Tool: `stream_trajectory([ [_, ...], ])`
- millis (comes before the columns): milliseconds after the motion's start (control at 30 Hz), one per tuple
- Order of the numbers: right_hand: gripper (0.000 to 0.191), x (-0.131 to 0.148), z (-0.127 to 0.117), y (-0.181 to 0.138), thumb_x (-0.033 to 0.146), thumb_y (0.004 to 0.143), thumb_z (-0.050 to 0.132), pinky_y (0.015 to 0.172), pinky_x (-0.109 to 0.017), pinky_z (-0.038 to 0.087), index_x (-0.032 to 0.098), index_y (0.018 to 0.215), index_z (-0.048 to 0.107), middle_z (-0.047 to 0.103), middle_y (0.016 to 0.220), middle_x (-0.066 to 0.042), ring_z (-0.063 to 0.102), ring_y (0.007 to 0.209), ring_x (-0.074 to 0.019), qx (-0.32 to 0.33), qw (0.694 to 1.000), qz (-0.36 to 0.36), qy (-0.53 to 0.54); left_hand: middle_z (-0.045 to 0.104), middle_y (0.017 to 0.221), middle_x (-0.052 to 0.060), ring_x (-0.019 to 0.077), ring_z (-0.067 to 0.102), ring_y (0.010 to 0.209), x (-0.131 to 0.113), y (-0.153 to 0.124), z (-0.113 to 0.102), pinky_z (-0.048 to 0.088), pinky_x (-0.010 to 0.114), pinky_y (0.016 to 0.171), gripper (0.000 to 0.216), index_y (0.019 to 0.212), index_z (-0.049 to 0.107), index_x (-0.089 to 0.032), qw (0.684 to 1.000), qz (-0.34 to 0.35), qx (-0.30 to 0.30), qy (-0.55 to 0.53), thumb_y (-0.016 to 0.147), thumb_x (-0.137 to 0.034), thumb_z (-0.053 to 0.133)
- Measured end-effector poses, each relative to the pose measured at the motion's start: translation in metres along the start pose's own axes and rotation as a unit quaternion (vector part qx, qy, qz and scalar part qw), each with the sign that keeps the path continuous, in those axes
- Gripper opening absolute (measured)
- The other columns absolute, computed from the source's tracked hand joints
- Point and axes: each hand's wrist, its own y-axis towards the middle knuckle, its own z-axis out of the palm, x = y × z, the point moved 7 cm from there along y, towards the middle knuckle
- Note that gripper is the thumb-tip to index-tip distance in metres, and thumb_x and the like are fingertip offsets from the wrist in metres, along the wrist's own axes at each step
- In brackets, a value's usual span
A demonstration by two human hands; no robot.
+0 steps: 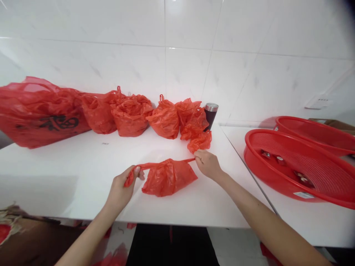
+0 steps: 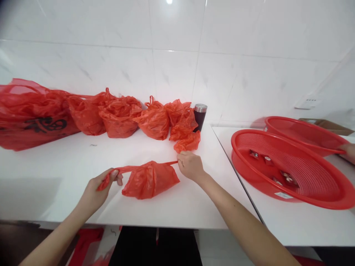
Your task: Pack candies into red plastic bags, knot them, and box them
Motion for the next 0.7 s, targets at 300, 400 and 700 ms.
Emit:
stream_trajectory([
  [300,0.029,0.050,0.039,-0.001,0.038,0.101,0.026,0.064,-0.025,0.036,0.025,0.098,0.052,0.059,0.090,-0.001,0.055,0.070,-0.0147,0.031,0.992,0.113,0.052,0.058,0.077,0.000,0.0169,0.057,0.070,-0.037,0.023,0.053,0.045,0.028,0.067,0.036,0.080,0.045,-0.024,0.998,-0.015,-0.065,0.016,0.099,-0.045,0.024],
  [400,0.024,0.052,0.054,-0.004,0.037,0.100,0.032,0.064,-0.026,0.035,0.026,0.105,0.052,0.061,0.093,-0.002,0.056,0.070,-0.0153,0.060,0.990,0.114,0.053,0.058,0.071,-0.002,0.0161,0.054,0.060,-0.034,0.030,0.066,0.039,0.026,0.058,0.029,0.084,0.046,-0.025,0.998,-0.012,-0.029,0.060,0.099,-0.040,0.026],
  [700,0.015,-0.007,0.062,0.008,0.023,0.095,0.034,0.060,-0.027,0.034,0.023,0.102,0.048,0.061,0.080,-0.001,0.054,0.066,-0.0170,0.061,0.981,0.176,0.049,0.067,0.082,0.003,0.0211,0.058,0.062,0.008,0.057,0.071,0.032,0.028,0.055,0.018,0.095,0.057,-0.027,0.968,-0.022,0.054,0.245,0.090,-0.023,0.040],
])
